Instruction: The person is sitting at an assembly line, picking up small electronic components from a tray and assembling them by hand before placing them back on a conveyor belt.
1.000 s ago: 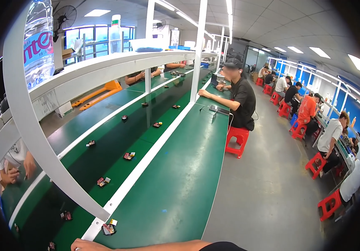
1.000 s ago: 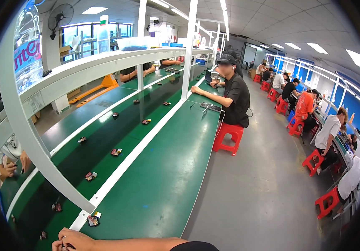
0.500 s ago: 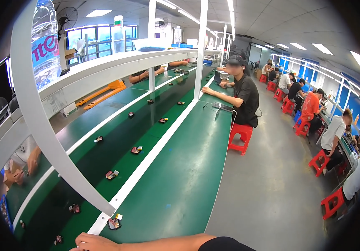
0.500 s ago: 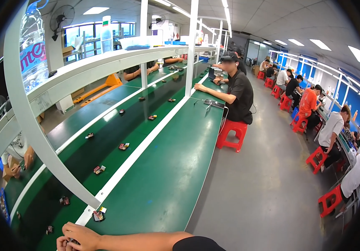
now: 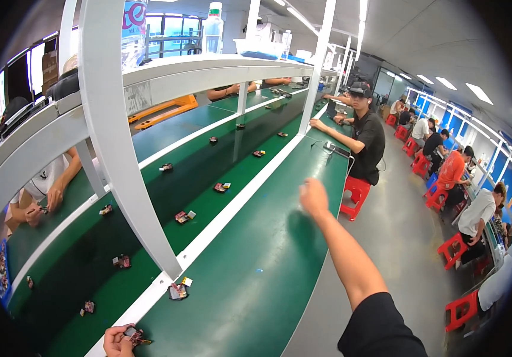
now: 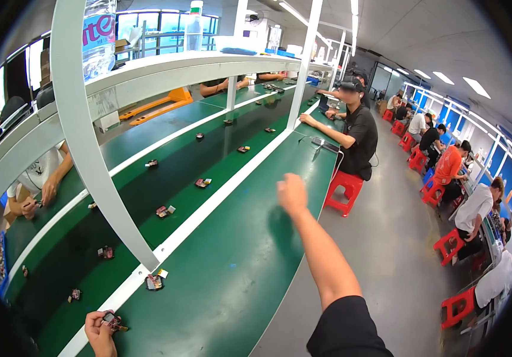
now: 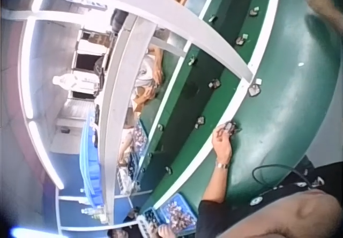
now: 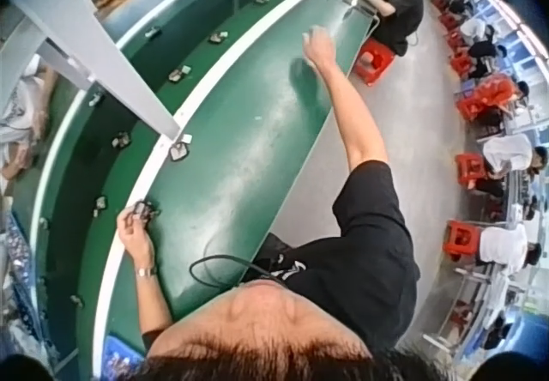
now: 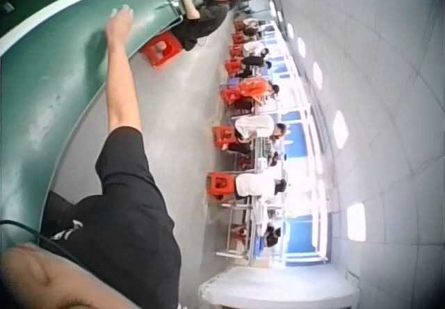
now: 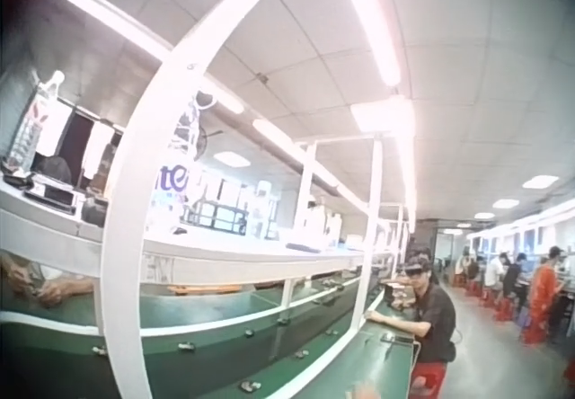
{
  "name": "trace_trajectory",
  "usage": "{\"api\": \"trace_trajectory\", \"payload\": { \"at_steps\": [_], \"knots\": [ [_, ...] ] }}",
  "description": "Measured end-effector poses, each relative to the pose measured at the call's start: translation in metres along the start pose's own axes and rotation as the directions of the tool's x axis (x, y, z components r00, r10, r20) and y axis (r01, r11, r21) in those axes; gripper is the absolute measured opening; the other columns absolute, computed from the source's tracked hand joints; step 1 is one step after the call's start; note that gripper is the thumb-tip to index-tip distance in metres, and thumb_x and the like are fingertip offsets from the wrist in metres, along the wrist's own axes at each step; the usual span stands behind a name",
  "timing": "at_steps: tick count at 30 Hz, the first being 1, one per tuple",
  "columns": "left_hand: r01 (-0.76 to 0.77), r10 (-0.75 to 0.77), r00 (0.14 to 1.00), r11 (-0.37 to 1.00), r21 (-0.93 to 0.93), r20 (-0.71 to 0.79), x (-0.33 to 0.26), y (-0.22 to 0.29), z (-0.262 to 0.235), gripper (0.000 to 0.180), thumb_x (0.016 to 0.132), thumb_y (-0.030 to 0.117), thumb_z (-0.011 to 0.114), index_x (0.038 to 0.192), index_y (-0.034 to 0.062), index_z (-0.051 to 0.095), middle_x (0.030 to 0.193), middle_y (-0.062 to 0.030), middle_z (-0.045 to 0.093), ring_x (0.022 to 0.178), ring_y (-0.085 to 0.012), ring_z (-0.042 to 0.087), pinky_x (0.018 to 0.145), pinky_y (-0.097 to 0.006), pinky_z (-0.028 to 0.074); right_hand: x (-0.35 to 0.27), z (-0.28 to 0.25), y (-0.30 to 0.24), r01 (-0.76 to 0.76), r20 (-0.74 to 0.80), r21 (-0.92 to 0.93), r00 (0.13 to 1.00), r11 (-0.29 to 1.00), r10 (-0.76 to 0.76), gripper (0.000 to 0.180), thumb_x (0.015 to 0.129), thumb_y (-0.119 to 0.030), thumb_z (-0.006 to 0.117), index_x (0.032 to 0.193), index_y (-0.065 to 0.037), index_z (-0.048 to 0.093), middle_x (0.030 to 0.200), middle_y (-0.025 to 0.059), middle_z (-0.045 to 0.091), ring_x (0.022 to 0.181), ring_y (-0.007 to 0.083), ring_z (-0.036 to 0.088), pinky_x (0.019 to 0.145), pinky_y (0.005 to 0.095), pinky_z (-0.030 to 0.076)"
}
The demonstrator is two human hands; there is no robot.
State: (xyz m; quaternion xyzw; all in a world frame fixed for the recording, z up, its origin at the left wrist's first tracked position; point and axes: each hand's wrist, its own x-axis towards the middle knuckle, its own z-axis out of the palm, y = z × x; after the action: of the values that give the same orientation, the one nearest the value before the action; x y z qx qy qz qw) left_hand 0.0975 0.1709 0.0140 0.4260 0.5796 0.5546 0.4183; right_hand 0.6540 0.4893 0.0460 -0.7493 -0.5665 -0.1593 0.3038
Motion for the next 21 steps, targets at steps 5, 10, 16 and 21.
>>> {"api": "trace_trajectory", "payload": {
  "at_steps": [5, 10, 16, 21],
  "knots": [
    [-0.009, 0.005, 0.999, 0.996, -0.094, -0.043, -0.003, 0.001, 0.001, 0.019, 0.097, 0.002, 0.051, 0.117, -0.0007, 0.053, 0.107, -0.0144, 0.065, 0.09, -0.0203, 0.067, 0.079, -0.03, 0.056, -0.1, -0.014, -0.2, 0.089, 0.326, 0.715, 0.835, 0.694, -0.443, 0.016, 0.085, -0.013, 0.055, 0.089, -0.004, 0.068, 0.093, 0.0179, 0.067, 0.092, 0.0345, 0.065, 0.081, 0.0439, 0.052],
    [-0.009, 0.005, 0.999, 0.995, -0.095, -0.039, -0.004, 0.001, -0.002, 0.021, 0.097, 0.002, 0.052, 0.118, -0.0005, 0.051, 0.113, -0.0161, 0.063, 0.094, -0.0233, 0.066, 0.081, -0.035, 0.057, -0.185, -0.005, -0.275, -0.14, 0.354, 0.858, 0.858, 0.495, -0.372, 0.016, 0.092, -0.017, 0.051, 0.095, -0.003, 0.058, 0.08, 0.0217, 0.065, 0.077, 0.0418, 0.064, 0.072, 0.0498, 0.05],
    [-0.022, 0.021, 1.0, 0.994, -0.105, -0.014, -0.007, 0.004, -0.001, 0.022, 0.097, 0.002, 0.052, 0.119, 0.0, 0.051, 0.115, -0.0166, 0.062, 0.095, -0.024, 0.066, 0.081, -0.036, 0.057, -0.152, -0.002, -0.243, -0.145, 0.339, 0.873, 0.868, 0.467, -0.363, 0.017, 0.092, -0.019, 0.054, 0.093, -0.005, 0.063, 0.068, 0.0138, 0.064, 0.063, 0.0315, 0.063, 0.061, 0.0419, 0.049],
    [-0.047, 0.046, 0.999, 0.993, -0.106, -0.014, -0.006, -0.001, -0.003, 0.023, 0.097, 0.004, 0.053, 0.12, -0.0003, 0.051, 0.114, -0.0171, 0.063, 0.094, -0.0237, 0.066, 0.082, -0.037, 0.057, -0.157, 0.006, -0.249, -0.135, 0.419, 0.828, 0.794, 0.545, -0.44, 0.017, 0.089, -0.021, 0.055, 0.092, -0.007, 0.065, 0.064, 0.0112, 0.062, 0.062, 0.0307, 0.062, 0.061, 0.0417, 0.049]
  ]
}}
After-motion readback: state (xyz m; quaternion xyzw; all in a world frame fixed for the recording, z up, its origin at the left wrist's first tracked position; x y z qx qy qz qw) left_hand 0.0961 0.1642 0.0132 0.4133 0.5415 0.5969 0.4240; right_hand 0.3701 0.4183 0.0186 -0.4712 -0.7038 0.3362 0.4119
